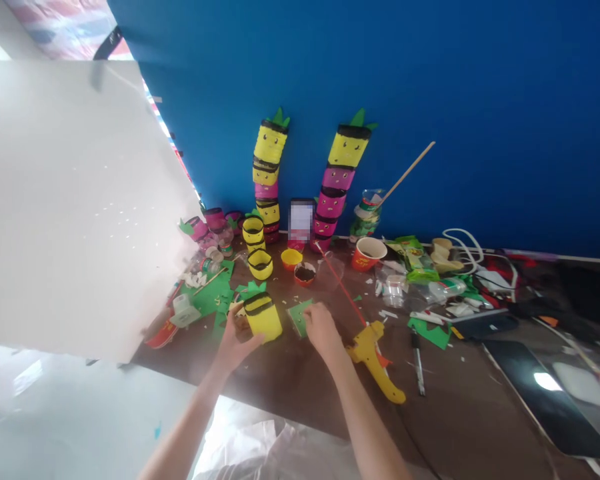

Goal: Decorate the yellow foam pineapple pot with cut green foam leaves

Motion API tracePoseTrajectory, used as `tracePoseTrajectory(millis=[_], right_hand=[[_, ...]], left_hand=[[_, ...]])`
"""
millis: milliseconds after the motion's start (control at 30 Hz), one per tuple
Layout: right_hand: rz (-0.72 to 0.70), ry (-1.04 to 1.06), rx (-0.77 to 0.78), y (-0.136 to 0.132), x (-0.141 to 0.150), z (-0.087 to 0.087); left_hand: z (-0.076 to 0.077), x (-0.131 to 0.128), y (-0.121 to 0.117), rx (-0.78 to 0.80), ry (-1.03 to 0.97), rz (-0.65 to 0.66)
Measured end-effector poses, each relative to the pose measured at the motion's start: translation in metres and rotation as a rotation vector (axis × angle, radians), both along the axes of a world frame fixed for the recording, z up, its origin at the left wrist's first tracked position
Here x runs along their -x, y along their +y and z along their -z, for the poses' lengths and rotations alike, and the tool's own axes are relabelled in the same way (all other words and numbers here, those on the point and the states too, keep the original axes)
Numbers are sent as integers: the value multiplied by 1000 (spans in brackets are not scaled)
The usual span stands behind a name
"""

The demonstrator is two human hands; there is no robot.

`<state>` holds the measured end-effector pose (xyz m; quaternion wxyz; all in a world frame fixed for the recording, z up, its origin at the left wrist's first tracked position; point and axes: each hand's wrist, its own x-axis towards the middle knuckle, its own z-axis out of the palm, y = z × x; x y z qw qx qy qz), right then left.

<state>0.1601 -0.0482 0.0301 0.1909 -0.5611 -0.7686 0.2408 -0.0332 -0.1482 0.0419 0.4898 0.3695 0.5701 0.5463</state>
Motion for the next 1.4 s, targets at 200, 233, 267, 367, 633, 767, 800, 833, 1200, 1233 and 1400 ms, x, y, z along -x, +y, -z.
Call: tracePoseTrajectory(millis=[200, 233, 267, 367, 633, 767, 800, 833, 1200, 1233, 1400], right_hand=[[75, -45, 48, 1, 6, 10], [83, -44, 51, 0, 7, 10], [89, -42, 52, 0, 8, 11], [94, -25, 44, 0, 12, 14], [-43, 126, -44, -13, -2, -18], [-286, 192, -121, -34, -7, -68], [-331, 175, -152, -38, -6, -78], [-368, 155, -178, -41, -3, -85], [-456, 52, -332, -45, 7, -80], [-455, 42, -339, -46, 7, -80], [-421, 9, -397, -48, 10, -78]], left_hand=[[7, 3, -1, 26, -11, 10], [8, 3, -1, 25, -9, 11], [9, 3, 0, 25, -7, 14], [10, 3, 0, 29, 9, 23], [-2, 5, 1, 49, 130, 59], [-11, 5, 4, 70, 221, 122], [-13, 4, 5, 77, 238, 147], [-16, 3, 5, 85, 258, 170], [-25, -7, 3, 99, 307, 264], [-26, -7, 3, 103, 315, 266], [-29, -7, 2, 130, 312, 287]])
